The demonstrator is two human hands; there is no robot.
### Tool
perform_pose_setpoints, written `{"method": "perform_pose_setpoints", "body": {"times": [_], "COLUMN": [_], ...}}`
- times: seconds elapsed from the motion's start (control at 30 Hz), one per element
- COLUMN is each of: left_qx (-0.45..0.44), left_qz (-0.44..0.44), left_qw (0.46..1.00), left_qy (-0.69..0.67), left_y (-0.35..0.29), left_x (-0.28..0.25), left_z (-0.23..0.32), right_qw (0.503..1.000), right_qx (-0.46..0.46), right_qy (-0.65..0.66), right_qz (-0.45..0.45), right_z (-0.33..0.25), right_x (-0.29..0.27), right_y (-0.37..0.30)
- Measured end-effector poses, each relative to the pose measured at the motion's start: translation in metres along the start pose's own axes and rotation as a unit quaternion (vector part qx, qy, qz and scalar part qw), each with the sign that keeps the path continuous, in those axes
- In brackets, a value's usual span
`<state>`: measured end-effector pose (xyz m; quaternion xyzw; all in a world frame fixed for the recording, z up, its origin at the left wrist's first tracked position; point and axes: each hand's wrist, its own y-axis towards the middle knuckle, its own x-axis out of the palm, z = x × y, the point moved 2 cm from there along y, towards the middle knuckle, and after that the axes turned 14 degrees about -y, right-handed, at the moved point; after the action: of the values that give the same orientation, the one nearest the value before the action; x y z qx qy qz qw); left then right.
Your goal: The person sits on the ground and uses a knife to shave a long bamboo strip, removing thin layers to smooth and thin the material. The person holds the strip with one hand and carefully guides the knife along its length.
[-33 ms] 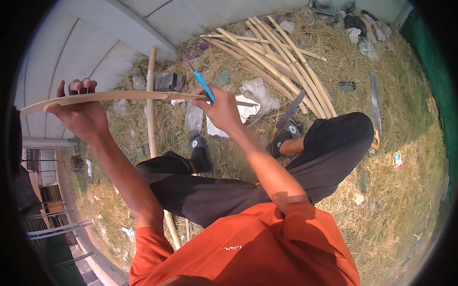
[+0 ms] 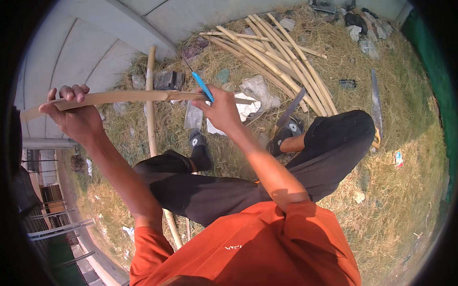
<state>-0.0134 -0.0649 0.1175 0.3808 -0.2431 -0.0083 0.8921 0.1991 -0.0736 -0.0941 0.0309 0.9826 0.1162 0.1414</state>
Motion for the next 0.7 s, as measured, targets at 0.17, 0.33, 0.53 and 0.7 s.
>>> {"method": "perform_pose_setpoints", "body": {"times": [0.17,0.33,0.53,0.7], "left_qx": [-0.002,-0.004,0.027,-0.008], "left_qz": [-0.070,-0.111,-0.070,-0.070], "left_qw": [0.996,0.992,0.995,0.997], "left_qy": [0.050,0.067,0.073,0.020], "left_y": [-0.027,-0.038,-0.037,-0.051], "left_x": [0.012,0.008,0.002,-0.005], "left_z": [-0.022,-0.016,-0.022,-0.056], "right_qw": [0.995,0.974,0.982,0.981], "right_qx": [0.092,0.189,0.152,0.162], "right_qy": [0.030,0.050,0.007,-0.024], "right_qz": [0.011,-0.111,-0.109,-0.100], "right_z": [-0.006,0.007,0.011,0.019], "right_x": [-0.015,-0.016,-0.011,-0.015], "right_y": [-0.056,-0.104,-0.106,-0.087]}}
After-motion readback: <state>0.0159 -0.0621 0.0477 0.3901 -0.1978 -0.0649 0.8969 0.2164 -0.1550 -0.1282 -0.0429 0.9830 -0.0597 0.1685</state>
